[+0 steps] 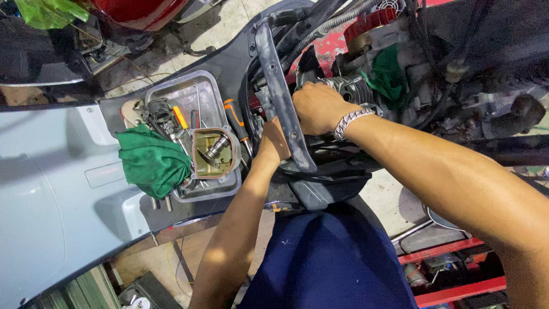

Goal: The person removes the cylinder head, a gasket, and another engine component by hand and with a screwdriver, then begins reassembling the engine by placing components back onto the cylinder studs.

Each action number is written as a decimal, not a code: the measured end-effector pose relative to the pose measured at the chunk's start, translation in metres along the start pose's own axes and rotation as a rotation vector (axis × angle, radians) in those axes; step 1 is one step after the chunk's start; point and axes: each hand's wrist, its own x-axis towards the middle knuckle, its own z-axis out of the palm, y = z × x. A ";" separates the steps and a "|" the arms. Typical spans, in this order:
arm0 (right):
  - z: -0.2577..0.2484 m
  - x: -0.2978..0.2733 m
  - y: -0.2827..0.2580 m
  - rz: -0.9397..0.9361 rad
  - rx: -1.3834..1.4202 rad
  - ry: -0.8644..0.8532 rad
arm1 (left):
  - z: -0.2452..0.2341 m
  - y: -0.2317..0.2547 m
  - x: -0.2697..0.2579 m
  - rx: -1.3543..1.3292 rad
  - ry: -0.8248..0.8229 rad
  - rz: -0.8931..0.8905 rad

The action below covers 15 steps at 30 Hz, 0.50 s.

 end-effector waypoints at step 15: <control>-0.005 0.000 -0.006 0.007 -0.043 -0.029 | -0.046 0.033 0.002 -0.034 -0.069 -0.133</control>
